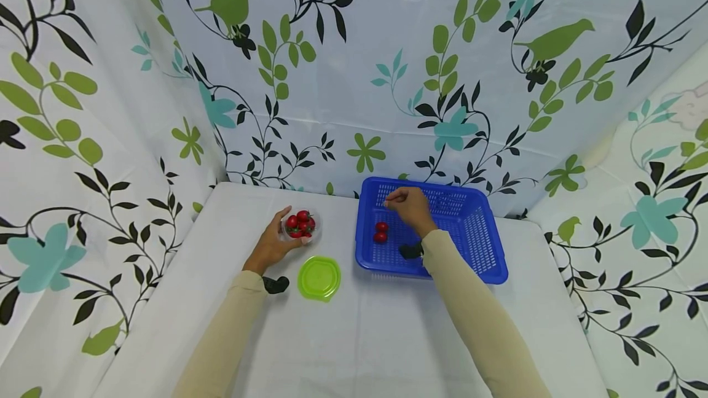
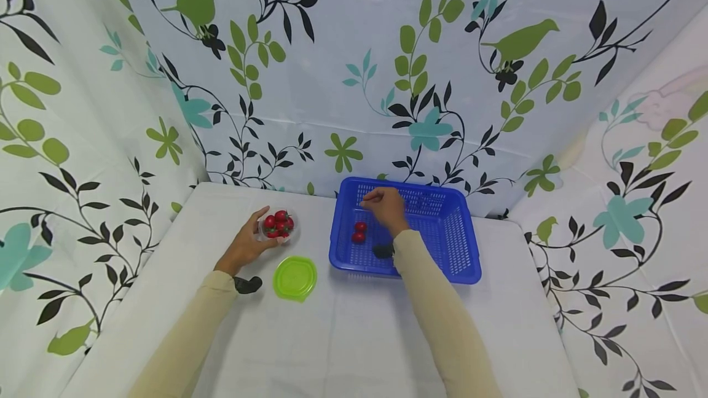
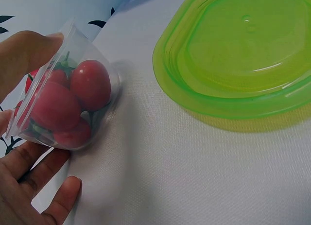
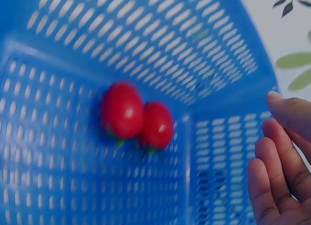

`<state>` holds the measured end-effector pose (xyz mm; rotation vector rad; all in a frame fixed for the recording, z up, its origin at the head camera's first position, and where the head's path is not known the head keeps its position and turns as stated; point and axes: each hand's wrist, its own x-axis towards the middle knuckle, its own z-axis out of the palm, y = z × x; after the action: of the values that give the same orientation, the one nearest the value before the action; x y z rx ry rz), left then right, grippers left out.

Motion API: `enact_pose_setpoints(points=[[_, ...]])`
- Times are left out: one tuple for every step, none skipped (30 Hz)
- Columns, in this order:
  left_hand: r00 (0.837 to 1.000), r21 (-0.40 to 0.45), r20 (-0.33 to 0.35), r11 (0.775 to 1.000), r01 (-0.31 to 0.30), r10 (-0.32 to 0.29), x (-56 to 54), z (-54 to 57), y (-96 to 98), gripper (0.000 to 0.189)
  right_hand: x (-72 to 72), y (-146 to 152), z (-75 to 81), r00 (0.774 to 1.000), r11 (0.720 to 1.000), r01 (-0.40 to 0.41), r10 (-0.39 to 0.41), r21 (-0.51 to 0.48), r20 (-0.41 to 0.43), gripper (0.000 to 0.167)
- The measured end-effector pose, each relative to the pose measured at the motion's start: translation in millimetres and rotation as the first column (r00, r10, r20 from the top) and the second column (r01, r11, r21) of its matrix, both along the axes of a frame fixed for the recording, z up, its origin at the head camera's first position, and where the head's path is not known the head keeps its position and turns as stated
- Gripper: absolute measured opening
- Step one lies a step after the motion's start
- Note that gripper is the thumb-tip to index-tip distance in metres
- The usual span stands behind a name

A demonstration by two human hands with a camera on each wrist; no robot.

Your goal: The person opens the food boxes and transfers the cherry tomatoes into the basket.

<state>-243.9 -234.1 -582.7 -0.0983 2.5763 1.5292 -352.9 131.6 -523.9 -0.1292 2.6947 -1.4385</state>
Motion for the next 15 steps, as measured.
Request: enact_pose_setpoints(points=[[1.0, 0.003, 0.0, 1.0, -0.002, 0.002, -0.1, -0.1, -0.1, 0.104, 0.8, -2.9, 3.1, 1.0, 1.0, -0.001, 0.001, -0.012, -0.008, 0.013], [1.0, 0.005, -0.001, 1.0, -0.001, 0.001, -0.3, -0.4, -0.2, 0.104, 1.5, -5.9, 6.1, 1.0, 1.0, -0.004, 0.003, -0.025, -0.015, 0.013], [1.0, 0.006, -0.002, 1.0, -0.002, 0.002, -0.5, -0.8, -0.3, 0.104, 2.3, -8.9, 9.1, 1.0, 0.999, -0.005, 0.004, -0.036, -0.018, 0.014], [1.0, 0.006, -0.004, 1.0, -0.001, 0.001, -0.7, -1.1, -0.4, 0.104, 3.3, -12.2, 11.9, 1.0, 0.999, -0.008, 0.007, -0.048, -0.021, 0.014], [1.0, 0.006, -0.005, 1.0, -0.002, 0.002, -1.0, -1.8, -0.6, 0.104, 4.3, -15.5, 14.9, 1.0, 0.998, -0.014, 0.013, -0.06, -0.024, 0.014], [1.0, 0.003, -0.007, 1.0, 0.0, 0.0, -1.2, -2.3, -0.8, 0.104, 5.6, -19.1, 18.2, 1.0, 0.998, -0.017, 0.015, -0.068, -0.026, 0.015], [1.0, 0.0, -0.009, 1.0, 0.002, -0.002, -1.3, -2.7, -1.0, 0.104, 6.6, -22.6, 20.7, 0.999, 0.997, -0.021, 0.019, -0.075, -0.027, 0.015], [1.0, 0.002, -0.01, 1.0, 0.002, -0.002, -1.5, -3.2, -1.1, 0.105, 7.3, -26.0, 23.1, 0.999, 0.996, -0.027, 0.025, -0.084, -0.027, 0.015], [1.0, 0.005, -0.009, 1.0, 0.001, -0.001, -1.5, -3.6, -1.2, 0.105, 8.2, -29.5, 25.3, 0.999, 0.995, -0.031, 0.029, -0.091, -0.027, 0.015], [1.0, 0.007, -0.009, 1.0, 0.001, -0.001, -1.5, -3.8, -1.4, 0.105, 9.0, -32.9, 27.5, 0.999, 0.994, -0.036, 0.033, -0.1, -0.028, 0.015], [1.0, 0.01, -0.009, 1.0, 0.0, 0.0, -1.5, -4.1, -1.4, 0.105, 9.7, -36.3, 29.4, 0.999, 0.993, -0.04, 0.037, -0.11, -0.03, 0.015], [1.0, 0.013, -0.009, 1.0, 0.001, -0.001, -1.5, -4.2, -1.5, 0.105, 9.9, -39.5, 30.6, 0.999, 0.992, -0.045, 0.041, -0.117, -0.033, 0.015], [1.0, 0.019, -0.008, 1.0, -0.002, 0.002, -1.6, -4.2, -1.4, 0.105, 10.5, -42.7, 32.1, 0.998, 0.991, -0.051, 0.047, -0.125, -0.036, 0.015], [1.0, 0.023, -0.005, 1.0, -0.004, 0.004, -1.7, -4.2, -1.3, 0.105, 11.1, -45.7, 33.2, 0.998, 0.99, -0.056, 0.052, -0.13, -0.038, 0.014], [1.0, 0.021, -0.005, 1.0, -0.002, 0.003, -1.4, -4.0, -1.4, 0.105, 11.7, -48.7, 34.4, 0.998, 0.989, -0.06, 0.054, -0.135, -0.045, 0.014]])
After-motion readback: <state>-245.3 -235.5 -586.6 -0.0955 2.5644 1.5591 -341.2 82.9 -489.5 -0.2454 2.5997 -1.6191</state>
